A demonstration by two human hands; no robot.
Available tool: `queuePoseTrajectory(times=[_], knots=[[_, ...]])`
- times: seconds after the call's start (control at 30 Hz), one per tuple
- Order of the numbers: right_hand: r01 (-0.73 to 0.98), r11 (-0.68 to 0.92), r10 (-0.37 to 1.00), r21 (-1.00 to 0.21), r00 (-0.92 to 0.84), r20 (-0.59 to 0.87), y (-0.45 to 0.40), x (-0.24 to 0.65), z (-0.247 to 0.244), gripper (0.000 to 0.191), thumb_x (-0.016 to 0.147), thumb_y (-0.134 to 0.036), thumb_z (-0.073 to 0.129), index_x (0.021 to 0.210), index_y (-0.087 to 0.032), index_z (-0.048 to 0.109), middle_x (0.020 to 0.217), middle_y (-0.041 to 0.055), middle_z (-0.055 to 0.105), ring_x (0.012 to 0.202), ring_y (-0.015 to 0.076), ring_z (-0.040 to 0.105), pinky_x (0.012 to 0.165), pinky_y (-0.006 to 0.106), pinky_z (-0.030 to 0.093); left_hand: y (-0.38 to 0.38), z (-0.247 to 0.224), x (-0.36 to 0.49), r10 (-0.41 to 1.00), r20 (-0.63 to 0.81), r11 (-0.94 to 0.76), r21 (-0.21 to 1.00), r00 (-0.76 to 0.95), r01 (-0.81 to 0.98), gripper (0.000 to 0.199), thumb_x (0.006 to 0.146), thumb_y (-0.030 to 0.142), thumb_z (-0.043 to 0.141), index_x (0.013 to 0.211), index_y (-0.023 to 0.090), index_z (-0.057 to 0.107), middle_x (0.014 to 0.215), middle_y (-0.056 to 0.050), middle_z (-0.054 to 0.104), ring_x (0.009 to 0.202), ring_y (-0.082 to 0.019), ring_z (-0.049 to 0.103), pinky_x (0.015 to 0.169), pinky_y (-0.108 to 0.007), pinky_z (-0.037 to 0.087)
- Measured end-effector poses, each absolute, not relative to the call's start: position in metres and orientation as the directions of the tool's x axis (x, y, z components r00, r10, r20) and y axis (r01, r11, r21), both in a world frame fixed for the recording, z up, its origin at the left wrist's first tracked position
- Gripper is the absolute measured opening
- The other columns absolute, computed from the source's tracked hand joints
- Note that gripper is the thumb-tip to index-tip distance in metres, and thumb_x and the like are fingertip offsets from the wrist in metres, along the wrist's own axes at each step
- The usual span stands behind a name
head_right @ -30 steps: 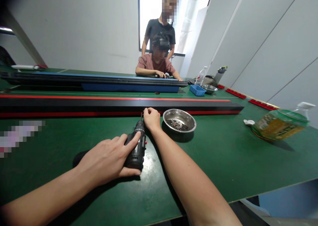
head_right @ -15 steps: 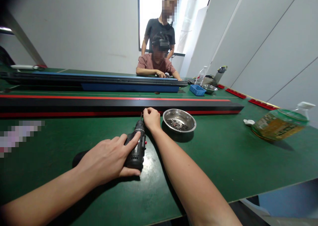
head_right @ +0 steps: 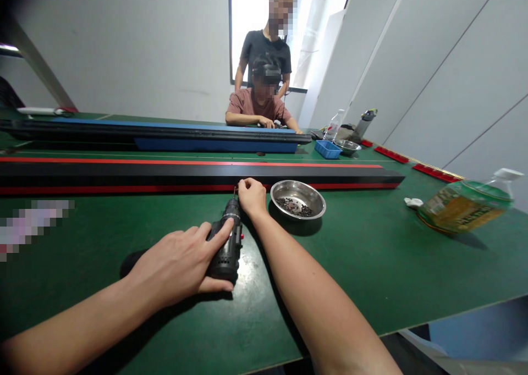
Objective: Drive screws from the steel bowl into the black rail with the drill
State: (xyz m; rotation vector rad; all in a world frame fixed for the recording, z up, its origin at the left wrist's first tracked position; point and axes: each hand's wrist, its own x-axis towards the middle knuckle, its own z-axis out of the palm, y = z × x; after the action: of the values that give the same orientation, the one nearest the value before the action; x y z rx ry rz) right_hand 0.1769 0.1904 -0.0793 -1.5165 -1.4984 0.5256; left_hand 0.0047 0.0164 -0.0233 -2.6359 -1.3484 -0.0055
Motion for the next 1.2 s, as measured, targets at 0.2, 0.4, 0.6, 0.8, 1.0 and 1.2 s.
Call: queuePoseTrajectory(times=[0.2,0.4,0.6,0.8,1.0,1.2], knots=[[0.564,0.166,0.924,-0.809,0.197,0.327,0.178,0.174,-0.074,0.026,0.092,-0.03,0.054,0.09,-0.02,0.078,0.09,0.0045,0.078,0.087,0.0191,0.071,0.084,0.028,0.051,0.015,-0.021,0.005,0.806,0.085,-0.57,-0.158,0.586,0.807,0.105,0.08,0.088,0.041,0.16,0.02,0.03,0.106,-0.014,0.065,0.088,-0.033,0.069,0.073,-0.043,0.057],[0.555,0.379,0.877,-0.741,0.041,0.479,0.13,0.182,-0.043,0.022,0.094,-0.029,0.057,0.094,-0.019,0.076,0.093,0.0038,0.078,0.085,0.0165,0.07,0.083,0.026,0.049,0.01,-0.019,0.005,0.808,0.103,-0.562,-0.159,0.58,0.812,0.102,0.081,0.085,0.045,0.159,0.021,0.031,0.106,-0.014,0.065,0.086,-0.034,0.069,0.072,-0.045,0.057],[0.721,0.257,0.894,-0.644,0.076,0.442,0.117,0.248,-0.009,0.041,0.099,-0.044,0.05,0.082,-0.018,0.076,0.08,0.0059,0.076,0.074,0.0189,0.066,0.072,0.028,0.045,0.006,-0.017,0.005,0.806,0.103,-0.568,-0.146,0.583,0.81,0.103,0.081,0.085,0.047,0.161,0.022,0.029,0.105,-0.013,0.064,0.086,-0.033,0.068,0.073,-0.045,0.057],[0.835,0.068,0.922,-0.547,0.157,0.354,0.134,0.288,-0.012,0.047,0.101,-0.044,0.043,0.084,-0.018,0.078,0.088,0.0101,0.078,0.083,0.0234,0.07,0.075,0.029,0.043,0.007,-0.019,0.002,0.811,0.087,-0.564,-0.142,0.578,0.813,0.101,0.083,0.084,0.043,0.162,0.023,0.027,0.106,-0.013,0.063,0.086,-0.032,0.067,0.074,-0.043,0.056],[0.873,-0.01,0.956,-0.488,0.151,0.25,0.135,0.289,-0.013,0.049,0.103,-0.041,0.035,0.099,-0.018,0.079,0.102,0.0125,0.078,0.093,0.0248,0.071,0.081,0.029,0.046,0.007,-0.02,0.0,0.806,0.087,-0.573,-0.139,0.586,0.808,0.1,0.084,0.084,0.042,0.162,0.023,0.026,0.107,-0.012,0.063,0.085,-0.032,0.067,0.074,-0.044,0.056],[0.97,-0.092,0.988,-0.224,0.117,0.102,0.133,0.288,-0.017,0.057,0.103,-0.045,0.034,0.104,-0.01,0.079,0.114,0.0228,0.075,0.103,0.0311,0.07,0.088,0.034,0.048,0.006,-0.017,0.001,0.818,0.065,-0.559,-0.146,0.572,0.816,0.101,0.084,0.084,0.043,0.163,0.025,0.023,0.108,-0.013,0.063,0.085,-0.031,0.067,0.074,-0.043,0.055]])
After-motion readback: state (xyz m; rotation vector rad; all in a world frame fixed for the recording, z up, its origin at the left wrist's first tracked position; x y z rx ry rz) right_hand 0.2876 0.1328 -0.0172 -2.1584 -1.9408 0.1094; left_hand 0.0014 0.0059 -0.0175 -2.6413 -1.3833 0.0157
